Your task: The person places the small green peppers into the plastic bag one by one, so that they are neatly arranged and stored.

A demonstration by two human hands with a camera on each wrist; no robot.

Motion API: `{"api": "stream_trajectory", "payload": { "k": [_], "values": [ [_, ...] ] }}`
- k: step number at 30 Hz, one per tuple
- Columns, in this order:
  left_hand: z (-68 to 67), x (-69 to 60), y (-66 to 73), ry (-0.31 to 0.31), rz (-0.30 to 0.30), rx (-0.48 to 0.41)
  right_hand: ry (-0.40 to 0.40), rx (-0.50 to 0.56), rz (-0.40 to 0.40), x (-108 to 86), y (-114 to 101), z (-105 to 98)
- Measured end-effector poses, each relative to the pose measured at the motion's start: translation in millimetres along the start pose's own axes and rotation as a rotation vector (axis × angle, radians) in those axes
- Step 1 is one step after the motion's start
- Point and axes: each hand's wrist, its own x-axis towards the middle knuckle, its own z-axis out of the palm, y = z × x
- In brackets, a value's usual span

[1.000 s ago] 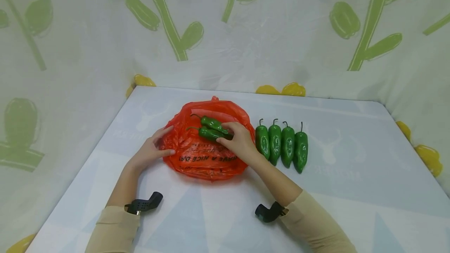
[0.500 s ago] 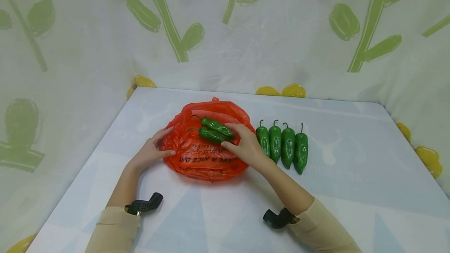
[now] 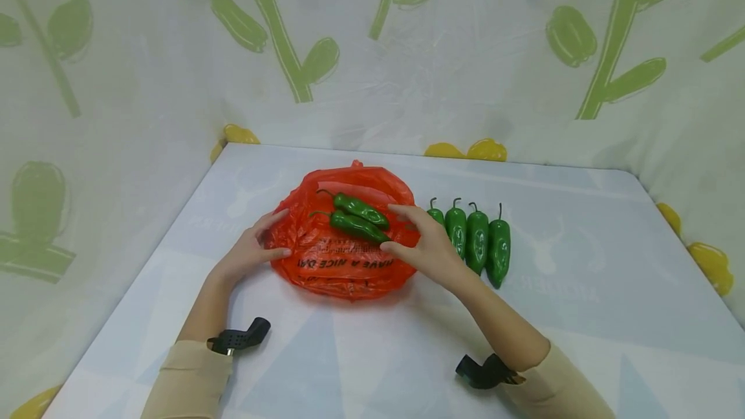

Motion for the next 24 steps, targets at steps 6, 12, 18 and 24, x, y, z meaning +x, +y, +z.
{"api": "stream_trajectory", "payload": {
  "k": [6, 12, 18, 24],
  "values": [
    [-0.7, 1.2, 0.0, -0.001, 0.014, -0.003, 0.104, -0.011, -0.112, -11.1, 13.4, -11.6],
    [-0.3, 0.7, 2.4, 0.000, 0.016, -0.017, 0.199, -0.067, -0.185, -18.8, 26.2, -24.5],
    [0.4, -1.6, 4.9, -0.007, 0.020, -0.031, 0.252, -0.130, -0.151, -26.0, 32.2, -38.9],
    [0.6, -2.6, 5.1, -0.003, 0.024, -0.040, 0.262, -0.140, -0.058, -32.9, 36.5, -53.0]
  ]
}}
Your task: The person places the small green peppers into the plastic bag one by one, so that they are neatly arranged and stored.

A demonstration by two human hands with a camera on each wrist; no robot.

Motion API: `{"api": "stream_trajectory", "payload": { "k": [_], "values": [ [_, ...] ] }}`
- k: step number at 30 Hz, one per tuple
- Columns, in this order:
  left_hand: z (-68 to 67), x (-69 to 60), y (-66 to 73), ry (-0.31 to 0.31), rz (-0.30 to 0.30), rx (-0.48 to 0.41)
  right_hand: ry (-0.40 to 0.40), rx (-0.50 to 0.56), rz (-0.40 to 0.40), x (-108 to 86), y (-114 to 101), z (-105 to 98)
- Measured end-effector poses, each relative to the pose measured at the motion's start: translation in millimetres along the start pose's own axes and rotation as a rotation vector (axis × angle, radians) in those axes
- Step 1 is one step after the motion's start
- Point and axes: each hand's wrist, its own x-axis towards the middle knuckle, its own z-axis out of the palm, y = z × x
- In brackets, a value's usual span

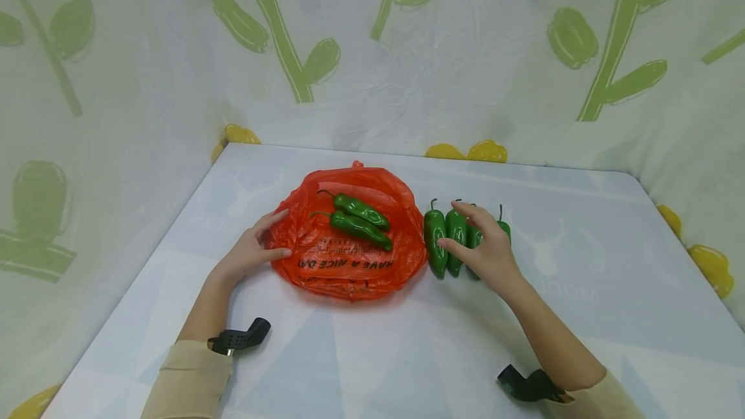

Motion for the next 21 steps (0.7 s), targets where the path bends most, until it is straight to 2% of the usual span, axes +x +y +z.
{"api": "stream_trajectory", "payload": {
  "k": [7, 17, 21],
  "values": [
    [1.9, -0.4, -0.3, -0.004, 0.001, -0.002, 0.007, -0.023, 0.070, -9.6, 12.4, -14.5],
    [0.5, 1.3, -2.8, -0.002, -0.002, 0.010, 0.063, -0.070, 0.070, -16.9, 39.3, -31.8],
    [0.0, 2.4, -3.7, 0.000, 0.005, 0.022, 0.038, -0.071, 0.079, -14.0, 48.9, -36.0]
  ]
}}
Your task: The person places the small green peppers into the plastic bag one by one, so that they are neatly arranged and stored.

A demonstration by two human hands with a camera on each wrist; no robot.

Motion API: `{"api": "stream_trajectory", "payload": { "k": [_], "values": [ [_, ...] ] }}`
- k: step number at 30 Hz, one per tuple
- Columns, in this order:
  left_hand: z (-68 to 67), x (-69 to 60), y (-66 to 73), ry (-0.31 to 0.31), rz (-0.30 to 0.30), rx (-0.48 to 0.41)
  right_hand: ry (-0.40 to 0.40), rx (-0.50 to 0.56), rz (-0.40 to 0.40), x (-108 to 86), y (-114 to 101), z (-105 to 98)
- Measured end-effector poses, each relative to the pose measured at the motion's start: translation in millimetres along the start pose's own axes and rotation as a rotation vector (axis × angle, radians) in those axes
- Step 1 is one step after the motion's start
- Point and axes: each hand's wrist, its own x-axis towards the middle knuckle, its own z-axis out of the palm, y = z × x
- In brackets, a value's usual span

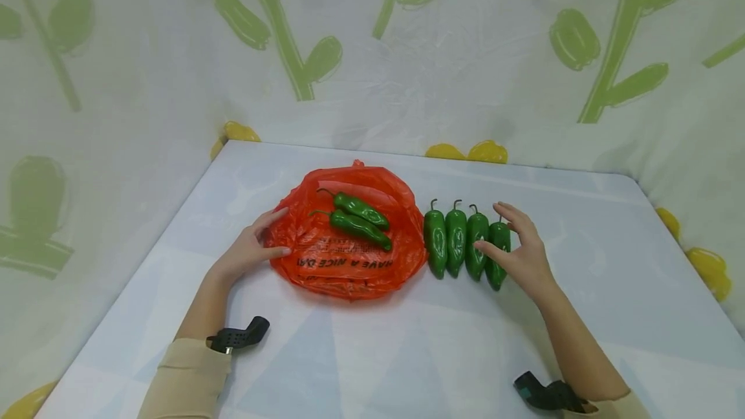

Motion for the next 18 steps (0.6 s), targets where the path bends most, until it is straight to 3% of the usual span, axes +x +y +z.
{"api": "stream_trajectory", "payload": {
  "k": [14, 18],
  "values": [
    [-1.3, -2.7, 5.3, 0.005, -0.038, 0.005, -0.185, 0.146, 0.086, 1.5, 32.5, -6.7],
    [-0.8, -3.1, 5.7, -0.006, -0.049, 0.009, -0.247, 0.140, 0.141, -1.7, 40.0, -5.9]
  ]
}}
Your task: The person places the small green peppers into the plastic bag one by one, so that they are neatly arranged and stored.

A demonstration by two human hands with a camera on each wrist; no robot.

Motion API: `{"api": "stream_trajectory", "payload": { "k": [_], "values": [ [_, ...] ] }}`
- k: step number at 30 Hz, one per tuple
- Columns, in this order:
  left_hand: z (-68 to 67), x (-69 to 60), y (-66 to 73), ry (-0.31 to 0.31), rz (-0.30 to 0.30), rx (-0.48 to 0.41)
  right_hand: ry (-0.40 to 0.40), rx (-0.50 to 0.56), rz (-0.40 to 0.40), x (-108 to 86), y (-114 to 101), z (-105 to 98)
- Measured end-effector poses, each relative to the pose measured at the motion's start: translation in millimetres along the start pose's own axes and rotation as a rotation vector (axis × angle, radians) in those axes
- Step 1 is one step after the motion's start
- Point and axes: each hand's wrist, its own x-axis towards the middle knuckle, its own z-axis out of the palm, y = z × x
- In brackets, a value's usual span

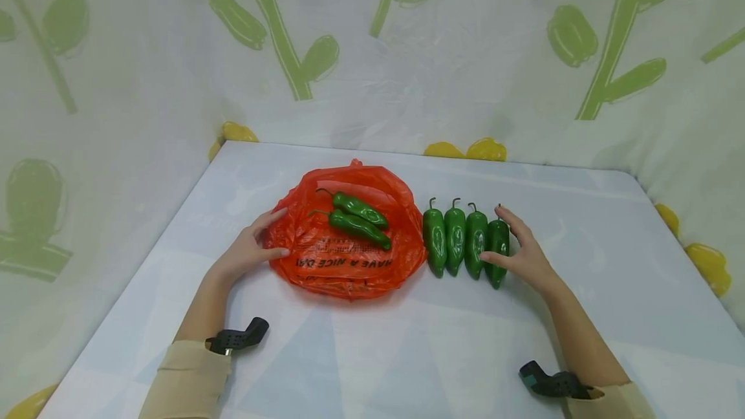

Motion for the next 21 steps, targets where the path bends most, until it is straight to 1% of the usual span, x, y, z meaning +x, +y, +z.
{"api": "stream_trajectory", "payload": {
  "k": [8, 13, 16, 21],
  "values": [
    [-0.8, 0.4, -1.2, -0.001, 0.017, -0.015, -0.084, -0.061, 0.026, 0.9, 11.9, 1.0],
    [-1.0, -0.1, -1.4, -0.001, 0.023, -0.018, -0.106, -0.080, 0.058, 0.4, 14.1, -0.8],
    [-0.9, -0.6, -0.2, -0.002, 0.026, -0.020, -0.121, -0.086, 0.064, -0.5, 14.6, -3.4],
    [-0.9, -1.2, 1.7, -0.005, 0.017, -0.016, -0.150, -0.118, 0.080, -2.7, 14.6, -8.7]
  ]
}}
